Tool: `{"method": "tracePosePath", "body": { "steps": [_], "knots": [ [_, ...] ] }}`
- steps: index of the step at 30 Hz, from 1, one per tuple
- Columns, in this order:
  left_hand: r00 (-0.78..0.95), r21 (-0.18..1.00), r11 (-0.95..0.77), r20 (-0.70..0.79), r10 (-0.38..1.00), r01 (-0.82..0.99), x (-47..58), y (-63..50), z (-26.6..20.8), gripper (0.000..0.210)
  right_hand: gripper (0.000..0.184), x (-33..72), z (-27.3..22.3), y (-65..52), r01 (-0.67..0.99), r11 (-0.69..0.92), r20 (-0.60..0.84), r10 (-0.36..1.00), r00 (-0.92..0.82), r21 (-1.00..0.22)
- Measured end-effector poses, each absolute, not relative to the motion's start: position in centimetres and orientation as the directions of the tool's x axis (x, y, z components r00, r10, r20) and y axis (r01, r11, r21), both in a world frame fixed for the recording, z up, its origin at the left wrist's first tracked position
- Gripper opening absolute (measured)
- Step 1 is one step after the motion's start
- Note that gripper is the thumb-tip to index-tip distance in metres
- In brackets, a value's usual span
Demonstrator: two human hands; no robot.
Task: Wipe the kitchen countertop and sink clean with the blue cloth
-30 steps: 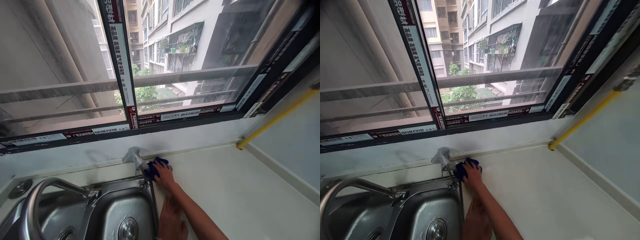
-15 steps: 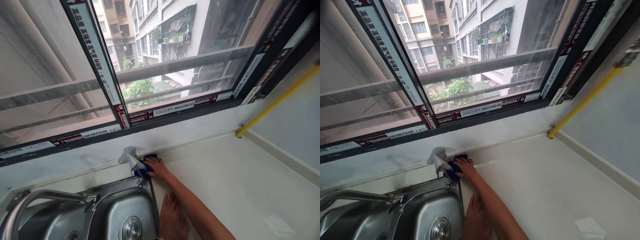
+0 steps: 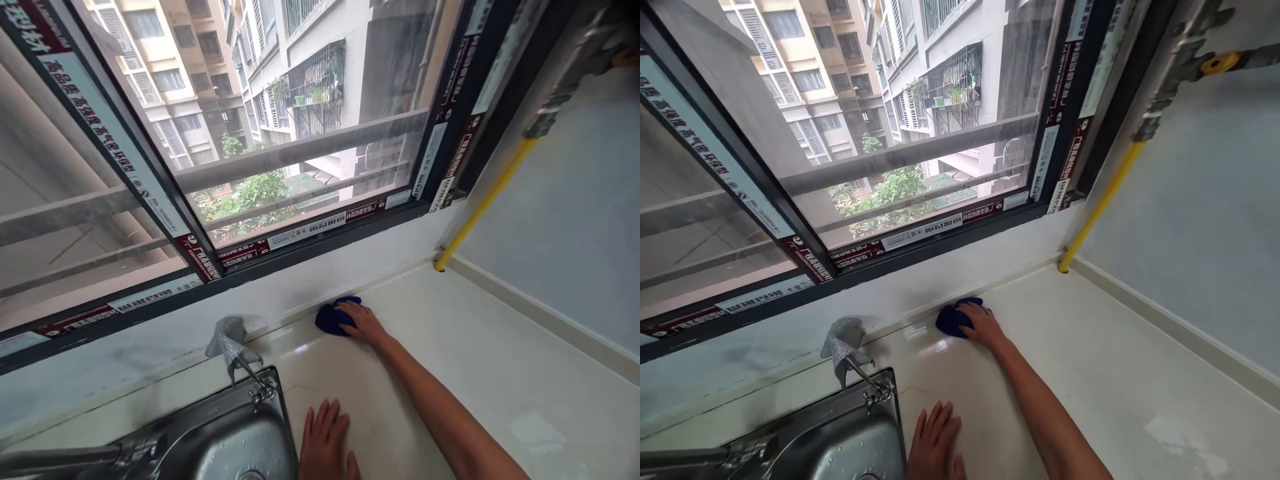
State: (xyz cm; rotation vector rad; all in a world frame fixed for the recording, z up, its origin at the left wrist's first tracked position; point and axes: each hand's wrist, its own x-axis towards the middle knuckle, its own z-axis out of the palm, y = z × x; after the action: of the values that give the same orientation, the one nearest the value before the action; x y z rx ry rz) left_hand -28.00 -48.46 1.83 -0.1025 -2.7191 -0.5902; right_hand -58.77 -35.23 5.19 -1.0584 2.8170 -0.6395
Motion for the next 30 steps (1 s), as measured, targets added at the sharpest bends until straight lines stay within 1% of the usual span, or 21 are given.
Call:
{"method": "tracePosePath", "body": {
  "steps": [2,4,7,10,12,15,17,19,21,23,25,27,30],
  "knots": [
    [-0.922,0.378,0.915,0.388,-0.016,0.143,-28.1,-48.5,1.2,0.058,0.055,-59.9,5.0,-33.3,-0.56,0.732,0.09,-0.575,-0.813,-0.389],
    [-0.91,0.373,0.917,0.413,-0.028,0.142,-28.2,-48.6,0.5,0.059,0.056,-61.1,5.0,-31.0,-0.471,0.8,0.089,-0.474,-0.876,-0.373],
    [-0.896,0.356,0.921,0.444,-0.016,0.16,-28.3,-48.8,-0.9,0.058,0.059,-62.9,5.0,-26.4,-0.284,0.891,0.083,-0.272,-0.959,-0.354],
    [-0.881,0.32,0.93,0.472,0.006,0.178,-28.5,-49.3,-2.3,0.058,0.063,-64.5,4.7,-20.7,-0.052,0.938,0.048,-0.038,-0.998,-0.343],
    [-0.88,0.278,0.94,0.473,0.045,0.198,-28.5,-49.8,-2.9,0.059,0.066,-65.2,4.1,-17.0,0.108,0.938,0.024,0.122,-0.992,-0.33],
    [-0.899,0.191,0.954,0.416,0.136,0.232,-28.4,-50.5,-3.0,0.065,0.072,-65.8,3.3,-12.8,0.296,0.903,0.039,0.323,-0.946,-0.31],
    [-0.915,0.147,0.96,0.366,0.17,0.237,-28.3,-50.8,-2.9,0.069,0.074,-66.2,3.2,-11.8,0.379,0.877,0.059,0.412,-0.909,-0.295],
    [-0.917,0.133,0.96,0.352,0.186,0.245,-28.2,-50.8,-2.7,0.068,0.073,-67.0,3.4,-12.2,0.444,0.851,0.066,0.478,-0.876,-0.281],
    [-0.92,0.157,0.959,0.352,0.171,0.238,-28.1,-50.8,-2.7,0.067,0.072,-68.0,3.8,-14.1,0.49,0.826,0.056,0.523,-0.85,-0.276],
    [-0.923,0.188,0.955,0.355,0.151,0.228,-28.0,-50.7,-2.5,0.064,0.07,-68.8,4.4,-17.1,0.484,0.829,0.043,0.514,-0.857,-0.279],
    [-0.925,0.198,0.952,0.348,0.154,0.233,-28.1,-50.7,-2.2,0.063,0.069,-68.9,4.9,-20.9,0.396,0.875,0.05,0.425,-0.904,-0.28],
    [-0.93,0.201,0.952,0.333,0.154,0.23,-28.2,-50.5,-1.5,0.064,0.07,-67.9,5.3,-25.0,0.261,0.926,0.073,0.29,-0.954,-0.271],
    [-0.945,0.252,0.951,0.313,0.097,0.181,-28.1,-49.7,0.3,0.066,0.07,-64.4,5.4,-30.8,0.143,0.949,0.104,0.179,-0.978,-0.281]
  ]
}}
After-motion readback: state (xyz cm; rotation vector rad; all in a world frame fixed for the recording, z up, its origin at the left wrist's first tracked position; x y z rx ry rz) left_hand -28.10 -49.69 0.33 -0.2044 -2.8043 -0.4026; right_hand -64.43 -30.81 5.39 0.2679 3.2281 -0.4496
